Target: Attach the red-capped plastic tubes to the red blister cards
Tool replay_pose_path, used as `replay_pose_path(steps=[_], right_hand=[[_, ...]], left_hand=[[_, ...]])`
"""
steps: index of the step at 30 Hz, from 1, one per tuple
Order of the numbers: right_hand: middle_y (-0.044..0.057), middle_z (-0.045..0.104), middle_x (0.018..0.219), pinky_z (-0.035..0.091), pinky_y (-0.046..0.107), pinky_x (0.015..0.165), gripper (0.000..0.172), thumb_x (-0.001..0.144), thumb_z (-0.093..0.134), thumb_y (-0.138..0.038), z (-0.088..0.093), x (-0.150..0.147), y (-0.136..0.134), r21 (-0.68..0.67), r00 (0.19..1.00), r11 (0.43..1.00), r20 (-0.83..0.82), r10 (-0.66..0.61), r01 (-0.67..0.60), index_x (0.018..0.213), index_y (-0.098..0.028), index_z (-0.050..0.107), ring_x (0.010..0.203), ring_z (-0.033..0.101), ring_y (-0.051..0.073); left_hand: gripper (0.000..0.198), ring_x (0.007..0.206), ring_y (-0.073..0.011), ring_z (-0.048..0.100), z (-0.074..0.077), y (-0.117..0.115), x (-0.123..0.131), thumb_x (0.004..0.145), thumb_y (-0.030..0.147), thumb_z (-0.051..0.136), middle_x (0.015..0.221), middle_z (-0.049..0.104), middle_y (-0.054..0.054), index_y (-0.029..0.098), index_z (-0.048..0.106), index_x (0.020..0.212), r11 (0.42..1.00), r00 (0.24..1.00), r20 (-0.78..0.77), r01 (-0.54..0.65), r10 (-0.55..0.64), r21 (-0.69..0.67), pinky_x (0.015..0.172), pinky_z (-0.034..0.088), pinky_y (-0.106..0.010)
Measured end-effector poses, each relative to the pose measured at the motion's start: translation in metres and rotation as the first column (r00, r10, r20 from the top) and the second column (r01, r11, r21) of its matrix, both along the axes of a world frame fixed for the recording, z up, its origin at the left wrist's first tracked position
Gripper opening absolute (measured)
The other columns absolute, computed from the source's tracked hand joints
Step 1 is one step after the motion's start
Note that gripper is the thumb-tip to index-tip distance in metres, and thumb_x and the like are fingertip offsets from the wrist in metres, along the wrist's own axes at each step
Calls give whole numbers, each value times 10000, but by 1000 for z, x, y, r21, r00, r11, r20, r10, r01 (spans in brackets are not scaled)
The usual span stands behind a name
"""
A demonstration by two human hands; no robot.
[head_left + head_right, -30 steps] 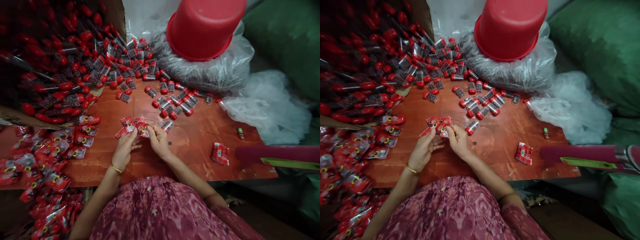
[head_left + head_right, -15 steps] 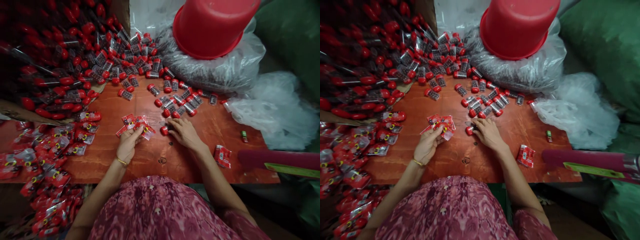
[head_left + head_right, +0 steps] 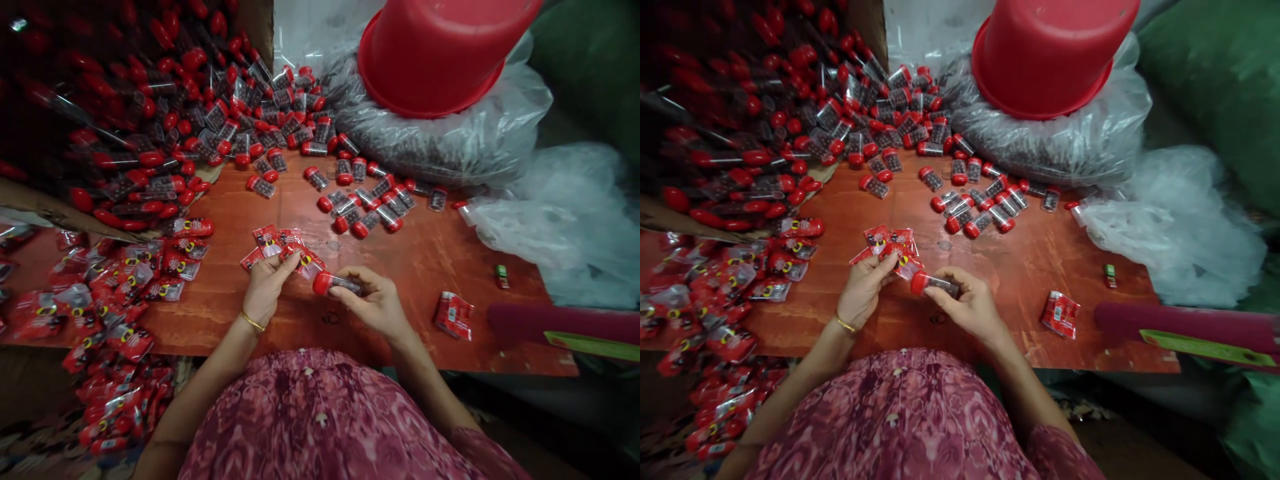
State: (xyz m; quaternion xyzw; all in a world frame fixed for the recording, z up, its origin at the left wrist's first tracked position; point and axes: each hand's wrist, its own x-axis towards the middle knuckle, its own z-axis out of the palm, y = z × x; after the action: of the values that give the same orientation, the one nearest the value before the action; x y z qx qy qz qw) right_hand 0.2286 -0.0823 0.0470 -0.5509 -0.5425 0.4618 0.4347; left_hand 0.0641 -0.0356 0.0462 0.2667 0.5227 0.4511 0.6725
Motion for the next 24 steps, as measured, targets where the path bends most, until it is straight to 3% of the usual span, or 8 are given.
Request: replay_pose_path(steps=[7,14,17,21,24], right_hand=[[-28,545,585,354,194,452,160,701,662,-315,-5,-10,11,-42,993,996,-77,-86,83,720,-167,604,484,436,71],[-33,540,608,360,196,462,178,703,648,-334,-17,-29,18,-37,967,983,-179,-181,177,754,-173,593,481,425,66],[-30,548,625,376,200,477,182,710,641,-340,-20,-35,24,-41,950,976,-225,-216,212,776,-177,594,502,448,73],[-29,561,623,405,208,503,174,704,656,-319,-21,-41,26,-51,955,986,-245,-167,159,786,-175,603,521,476,79],[-26,578,655,431,210,535,166,710,649,-314,-24,-50,25,-29,924,962,-271,-269,272,790,-180,593,557,507,82]], left_hand=[[295,639,-118,568,-9,-2,-6,623,419,733,638,656,-4,130,703,676,989,995,-98,48,-34,139,657,448,-240],[293,589,-95,564,-14,0,6,527,339,803,635,657,-5,126,678,684,999,1000,6,-2,2,53,627,460,-224],[268,593,-91,574,-15,1,9,527,295,807,647,667,-7,130,676,692,997,998,48,-35,32,71,623,462,-214],[221,676,-108,609,-14,2,12,575,274,779,721,695,-21,134,694,722,991,991,122,-64,50,115,696,478,-229],[209,724,-128,622,-14,2,17,597,265,763,765,705,-39,129,705,743,987,988,145,-66,44,145,735,481,-247]])
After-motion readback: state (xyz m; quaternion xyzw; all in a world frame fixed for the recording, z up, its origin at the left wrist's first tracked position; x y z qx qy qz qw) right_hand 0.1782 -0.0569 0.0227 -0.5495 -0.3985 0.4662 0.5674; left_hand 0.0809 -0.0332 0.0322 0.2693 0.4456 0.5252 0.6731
